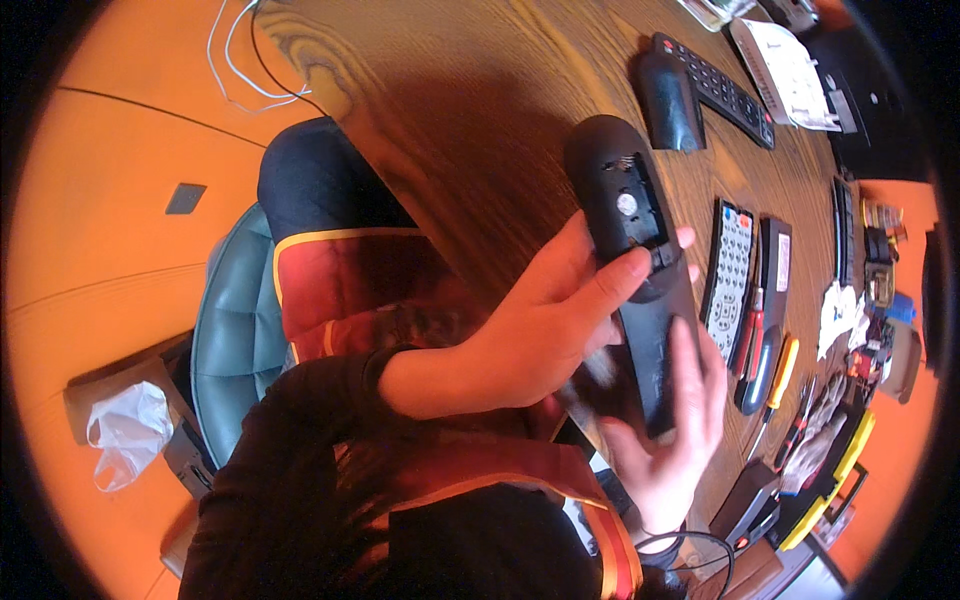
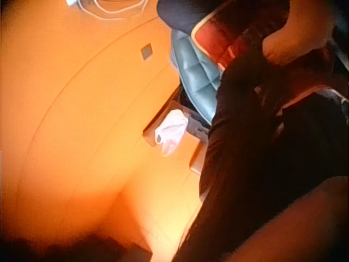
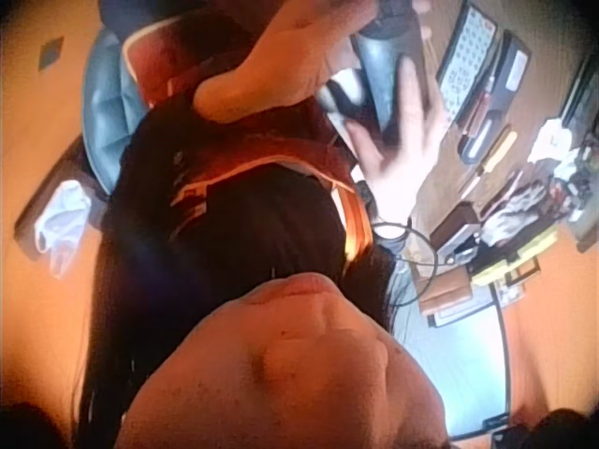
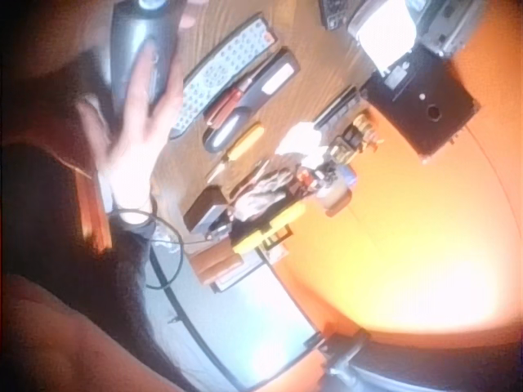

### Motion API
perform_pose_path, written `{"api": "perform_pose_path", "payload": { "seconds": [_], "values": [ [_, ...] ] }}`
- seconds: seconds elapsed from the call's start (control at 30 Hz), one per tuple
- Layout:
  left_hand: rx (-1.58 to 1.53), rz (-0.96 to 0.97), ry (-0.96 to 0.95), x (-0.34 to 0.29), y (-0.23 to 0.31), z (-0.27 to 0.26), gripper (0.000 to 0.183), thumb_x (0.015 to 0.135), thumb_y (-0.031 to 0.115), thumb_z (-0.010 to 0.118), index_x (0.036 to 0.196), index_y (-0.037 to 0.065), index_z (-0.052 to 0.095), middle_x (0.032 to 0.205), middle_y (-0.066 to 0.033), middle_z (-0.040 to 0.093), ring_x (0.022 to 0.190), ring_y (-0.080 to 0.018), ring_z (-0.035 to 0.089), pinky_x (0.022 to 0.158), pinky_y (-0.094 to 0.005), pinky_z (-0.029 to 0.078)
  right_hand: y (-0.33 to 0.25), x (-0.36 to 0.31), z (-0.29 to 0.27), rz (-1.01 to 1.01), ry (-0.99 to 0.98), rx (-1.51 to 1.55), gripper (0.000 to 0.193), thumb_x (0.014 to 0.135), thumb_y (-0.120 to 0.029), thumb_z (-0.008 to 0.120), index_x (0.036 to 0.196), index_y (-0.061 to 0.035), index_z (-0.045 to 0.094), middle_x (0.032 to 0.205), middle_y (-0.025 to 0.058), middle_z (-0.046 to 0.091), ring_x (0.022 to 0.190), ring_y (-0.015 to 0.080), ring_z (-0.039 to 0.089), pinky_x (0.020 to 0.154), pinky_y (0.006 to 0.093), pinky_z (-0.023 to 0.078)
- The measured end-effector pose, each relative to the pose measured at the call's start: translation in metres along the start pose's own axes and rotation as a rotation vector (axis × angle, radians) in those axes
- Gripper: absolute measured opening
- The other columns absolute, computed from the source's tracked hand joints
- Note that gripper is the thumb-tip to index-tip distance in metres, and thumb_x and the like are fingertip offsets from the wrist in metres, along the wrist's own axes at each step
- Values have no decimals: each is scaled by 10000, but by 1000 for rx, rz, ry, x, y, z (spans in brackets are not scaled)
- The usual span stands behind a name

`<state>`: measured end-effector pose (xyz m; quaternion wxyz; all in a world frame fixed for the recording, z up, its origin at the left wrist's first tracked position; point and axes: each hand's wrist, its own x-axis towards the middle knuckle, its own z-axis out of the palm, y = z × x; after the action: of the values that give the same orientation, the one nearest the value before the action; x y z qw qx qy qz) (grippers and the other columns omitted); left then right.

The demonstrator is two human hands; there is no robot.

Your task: The person disassembles a remote control by removing the battery cover, unscrewing the casing, and separating the internal components. They then reassemble the remote control by placing the circuit board and keypad back into the casing and closing it.

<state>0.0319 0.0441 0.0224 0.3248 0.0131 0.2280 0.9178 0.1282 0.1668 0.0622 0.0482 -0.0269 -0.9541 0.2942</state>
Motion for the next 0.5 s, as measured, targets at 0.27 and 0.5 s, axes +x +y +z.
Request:
{"api": "perform_pose_path", "payload": {
  "seconds": [0.27,0.5],
  "values": [
    [113,58,-53,2,4,-5,349,898,123,484,1203,30,342,1050,-72,509,980,-145,513,861,-315,426,1,-16,4,394,159,664,521,749,-30,642,1221,61,439,1069,185,581,959,197,572,852,296,424],
    [333,151,-45,2,10,-2,406,841,58,559,1192,12,360,1023,-76,515,947,-131,518,821,-295,438,3,-12,8,396,197,875,498,752,19,640,1202,61,429,972,145,619,881,155,586,802,260,442]
  ]
}}
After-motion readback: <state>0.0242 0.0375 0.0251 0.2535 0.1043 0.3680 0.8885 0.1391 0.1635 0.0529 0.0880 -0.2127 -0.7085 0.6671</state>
